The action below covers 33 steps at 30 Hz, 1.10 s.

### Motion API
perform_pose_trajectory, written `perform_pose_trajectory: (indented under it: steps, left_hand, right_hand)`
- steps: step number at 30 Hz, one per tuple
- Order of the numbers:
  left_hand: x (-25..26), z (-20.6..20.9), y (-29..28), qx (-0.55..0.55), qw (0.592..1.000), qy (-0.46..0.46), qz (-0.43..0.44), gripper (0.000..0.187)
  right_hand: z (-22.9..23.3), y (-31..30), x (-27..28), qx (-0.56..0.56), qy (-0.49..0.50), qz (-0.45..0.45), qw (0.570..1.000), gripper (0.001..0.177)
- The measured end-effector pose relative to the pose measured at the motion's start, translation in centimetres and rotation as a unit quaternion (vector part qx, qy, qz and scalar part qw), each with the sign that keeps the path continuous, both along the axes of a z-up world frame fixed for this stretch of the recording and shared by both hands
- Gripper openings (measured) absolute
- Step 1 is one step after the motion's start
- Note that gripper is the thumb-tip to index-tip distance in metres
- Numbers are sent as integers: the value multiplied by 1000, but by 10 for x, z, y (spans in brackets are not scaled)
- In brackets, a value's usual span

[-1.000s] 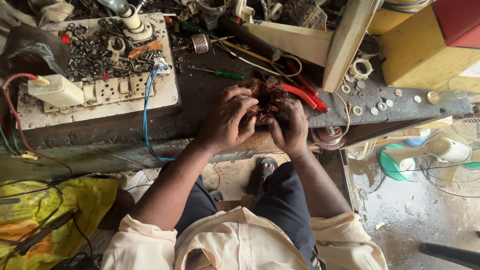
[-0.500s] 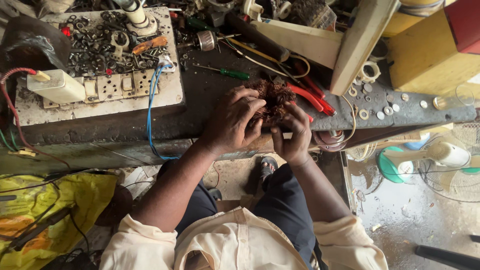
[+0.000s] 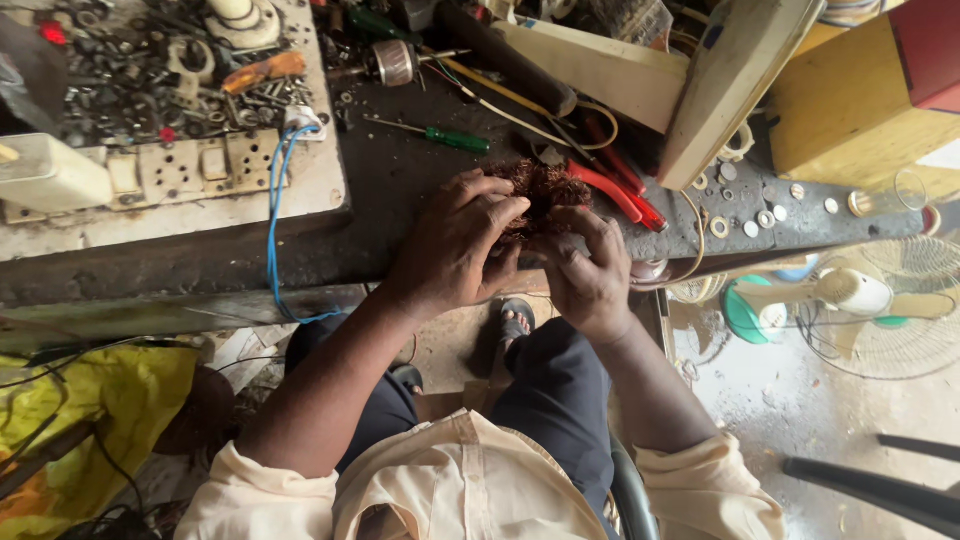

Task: The person sits at a cluttered workbench and manipulates a copper wire coil, using pliers to cut and separate strands. They repeatedly adjust the coil and trim wires, occasionally handling a blue cable and a white connector.

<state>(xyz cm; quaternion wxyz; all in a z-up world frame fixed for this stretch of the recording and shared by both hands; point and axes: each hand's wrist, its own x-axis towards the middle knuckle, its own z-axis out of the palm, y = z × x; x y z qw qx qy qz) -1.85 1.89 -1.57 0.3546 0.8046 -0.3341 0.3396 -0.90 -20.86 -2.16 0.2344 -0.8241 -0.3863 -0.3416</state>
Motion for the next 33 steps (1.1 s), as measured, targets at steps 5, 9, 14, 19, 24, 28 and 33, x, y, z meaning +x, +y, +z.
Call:
perform_pose_trajectory:
  steps: [5,9,14,19,24,28,33]
  left_hand:
    - [3,-4,-3,-1,999,-33,-14,41]
    - [-6,-1,1,63,993,-100,19,28]
    - [-9,1,-3,112,980,-151,58,26]
    - [-13,2,-4,142,973,-152,95,27]
    - [-10,7,-8,81,984,-136,77,25]
    - [-15,18,-12,87,987,-115,76,22]
    - [-18,35,-11,161,982,-59,84,16]
  right_hand:
    - [-29,8,3,68,35,-29,997,28]
    - [-39,23,0,125,8,-23,992,32]
    - [-35,24,1,141,18,-11,990,35]
    - [-36,25,2,154,13,-6,988,39]
    - [-37,27,4,163,-17,-6,986,42]
    - [-43,27,8,157,-11,-7,988,44]
    - [-48,25,9,142,6,-20,990,42]
